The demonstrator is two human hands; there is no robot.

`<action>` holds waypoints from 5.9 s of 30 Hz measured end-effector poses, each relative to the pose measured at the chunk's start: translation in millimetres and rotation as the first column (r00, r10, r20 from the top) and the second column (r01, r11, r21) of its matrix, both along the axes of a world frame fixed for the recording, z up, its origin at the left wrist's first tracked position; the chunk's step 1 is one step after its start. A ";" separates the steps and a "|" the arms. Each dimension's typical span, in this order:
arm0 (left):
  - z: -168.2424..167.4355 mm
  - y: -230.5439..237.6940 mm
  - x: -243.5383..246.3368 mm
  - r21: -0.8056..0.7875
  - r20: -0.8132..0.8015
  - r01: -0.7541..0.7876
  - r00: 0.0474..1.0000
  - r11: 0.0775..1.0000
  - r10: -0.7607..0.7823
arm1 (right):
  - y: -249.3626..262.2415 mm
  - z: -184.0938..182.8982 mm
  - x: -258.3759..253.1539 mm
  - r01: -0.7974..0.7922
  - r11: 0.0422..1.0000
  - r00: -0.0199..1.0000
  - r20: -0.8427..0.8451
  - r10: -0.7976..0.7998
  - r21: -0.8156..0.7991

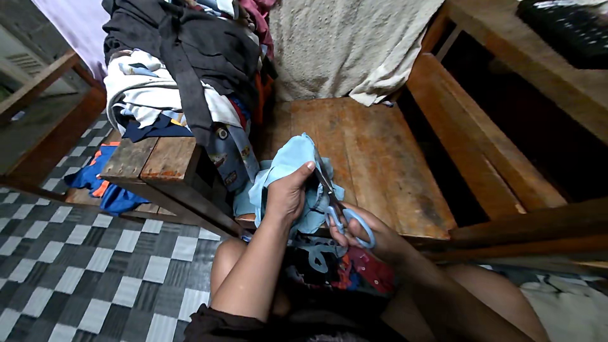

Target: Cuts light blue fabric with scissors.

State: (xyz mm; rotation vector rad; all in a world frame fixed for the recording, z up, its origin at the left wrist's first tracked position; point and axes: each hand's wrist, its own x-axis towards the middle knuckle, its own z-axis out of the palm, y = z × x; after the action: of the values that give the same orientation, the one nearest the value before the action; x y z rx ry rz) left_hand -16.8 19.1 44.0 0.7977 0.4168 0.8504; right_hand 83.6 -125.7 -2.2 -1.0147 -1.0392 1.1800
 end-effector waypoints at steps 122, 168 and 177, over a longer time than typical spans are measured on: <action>15.9 -35.5 6.6 0.366 -0.576 0.402 0.806 0.839 -0.135 | -59.1 39.0 65.3 0.502 0.843 0.841 0.334 -0.425 -0.192; -34.0 -9.0 68.3 -0.050 0.185 0.347 0.925 0.937 -0.333 | -24.0 -7.7 -9.3 0.219 0.956 0.950 -0.178 -0.255 -0.197; -35.8 -23.5 58.6 0.103 0.199 0.296 0.929 0.950 -0.311 | -15.7 1.6 -1.9 0.250 0.958 0.938 -0.208 -0.276 -0.143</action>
State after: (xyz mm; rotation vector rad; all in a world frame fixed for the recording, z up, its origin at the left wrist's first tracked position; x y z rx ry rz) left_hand 41.8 -4.5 8.2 0.8025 0.0687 0.6536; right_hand 81.7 -141.3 -0.6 -1.0456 -0.6398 1.1114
